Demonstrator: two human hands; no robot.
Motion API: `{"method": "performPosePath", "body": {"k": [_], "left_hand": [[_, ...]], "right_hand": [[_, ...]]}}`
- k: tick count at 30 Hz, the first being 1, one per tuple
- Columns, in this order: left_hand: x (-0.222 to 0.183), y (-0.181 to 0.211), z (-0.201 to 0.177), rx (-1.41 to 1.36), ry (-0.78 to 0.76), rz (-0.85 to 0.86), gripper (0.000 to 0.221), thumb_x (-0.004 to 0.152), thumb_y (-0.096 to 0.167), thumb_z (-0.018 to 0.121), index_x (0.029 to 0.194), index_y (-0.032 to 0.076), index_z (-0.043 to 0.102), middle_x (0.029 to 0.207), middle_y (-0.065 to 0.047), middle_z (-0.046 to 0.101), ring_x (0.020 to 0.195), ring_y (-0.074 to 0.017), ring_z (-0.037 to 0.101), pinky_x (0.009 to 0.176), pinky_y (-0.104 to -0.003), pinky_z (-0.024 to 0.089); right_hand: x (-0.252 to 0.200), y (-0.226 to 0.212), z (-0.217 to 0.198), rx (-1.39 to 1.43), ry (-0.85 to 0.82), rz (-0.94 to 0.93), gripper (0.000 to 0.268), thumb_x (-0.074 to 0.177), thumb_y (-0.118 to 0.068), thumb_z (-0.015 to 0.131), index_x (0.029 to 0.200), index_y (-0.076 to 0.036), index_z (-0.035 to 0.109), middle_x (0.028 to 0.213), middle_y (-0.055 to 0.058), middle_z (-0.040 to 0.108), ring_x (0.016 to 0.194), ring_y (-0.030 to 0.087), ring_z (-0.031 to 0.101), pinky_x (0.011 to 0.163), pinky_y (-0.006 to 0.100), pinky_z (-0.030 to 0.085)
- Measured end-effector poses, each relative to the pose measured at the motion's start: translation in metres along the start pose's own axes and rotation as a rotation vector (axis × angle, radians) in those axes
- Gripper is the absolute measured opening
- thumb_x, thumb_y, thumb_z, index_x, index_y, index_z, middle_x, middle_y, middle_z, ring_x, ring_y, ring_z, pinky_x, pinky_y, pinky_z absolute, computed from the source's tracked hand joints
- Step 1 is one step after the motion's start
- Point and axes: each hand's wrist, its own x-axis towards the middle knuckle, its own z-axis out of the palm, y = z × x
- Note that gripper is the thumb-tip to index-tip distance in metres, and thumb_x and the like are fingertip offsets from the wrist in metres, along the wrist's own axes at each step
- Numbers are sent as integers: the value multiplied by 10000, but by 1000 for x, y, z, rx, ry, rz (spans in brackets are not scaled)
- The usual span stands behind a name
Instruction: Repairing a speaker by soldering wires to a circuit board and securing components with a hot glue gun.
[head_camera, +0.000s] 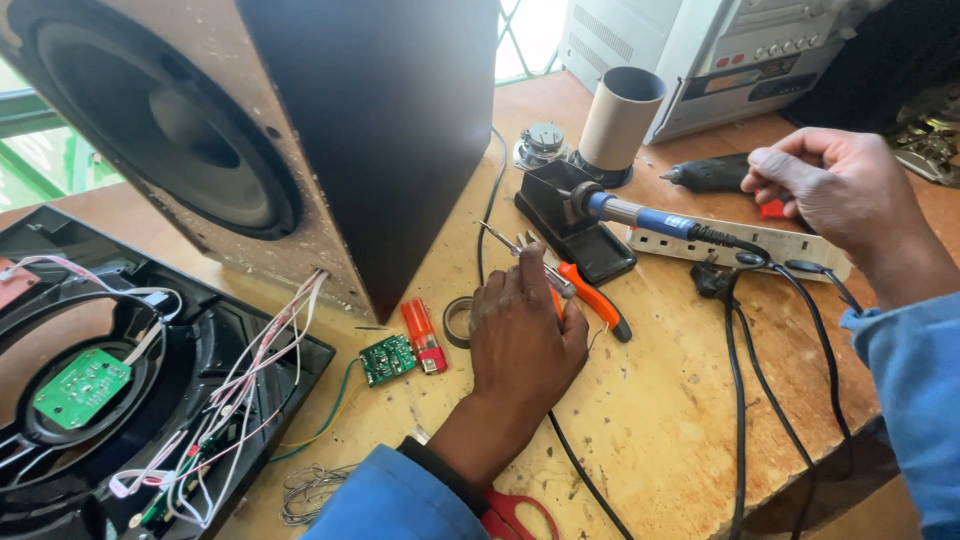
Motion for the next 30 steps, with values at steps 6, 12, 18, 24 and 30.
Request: {"method": "performPosePath", "body": {"k": [6, 12, 18, 24, 30], "left_hand": [[0, 2, -3, 28, -38, -5, 568, 864, 264, 651, 1351, 28, 476, 1018, -171, 706, 973, -364, 617, 883, -522, 480], [-2, 3, -2, 50, -35, 21, 586, 876, 280, 661, 1363, 21, 463, 1042, -173, 707, 983, -366, 608, 905, -536, 461], [-2, 3, -1, 160, -84, 23, 624, 930, 372, 618, 1421, 9, 491, 1127, -174, 707, 1063, -373, 622, 960, -538, 446], [-5, -1, 4, 260, -21, 110, 580, 938, 395, 581, 1383, 22, 581, 1116, -176, 705, 1014, -363, 622, 911, -524, 459], [-3, 2, 2, 281, -80, 75, 609, 923, 410, 583, 1398, 28, 570, 1196, -193, 691, 1079, -385, 615, 984, -561, 439]], "right_hand": [[38, 51, -6, -397, 26, 12, 108, 963, -227, 765, 992, -123, 770, 808, 48, 691, 699, 145, 579, 572, 334, 457], [59, 48, -15, -828, -114, 504, 763, 779, -491, 810, 1406, -129, 567, 1275, 220, 704, 1123, 429, 667, 848, 523, 491], [84, 82, -22, -655, -218, 578, 344, 750, -138, 846, 977, 66, 687, 802, 265, 703, 655, 395, 631, 538, 495, 451], [102, 123, -30, -648, -189, 485, 422, 738, -158, 822, 1116, 4, 729, 998, 252, 747, 843, 401, 662, 684, 495, 458], [136, 210, -45, -160, -208, 351, 517, 765, 48, 649, 1279, 34, 599, 707, 210, 597, 565, 265, 505, 445, 390, 336]]}}
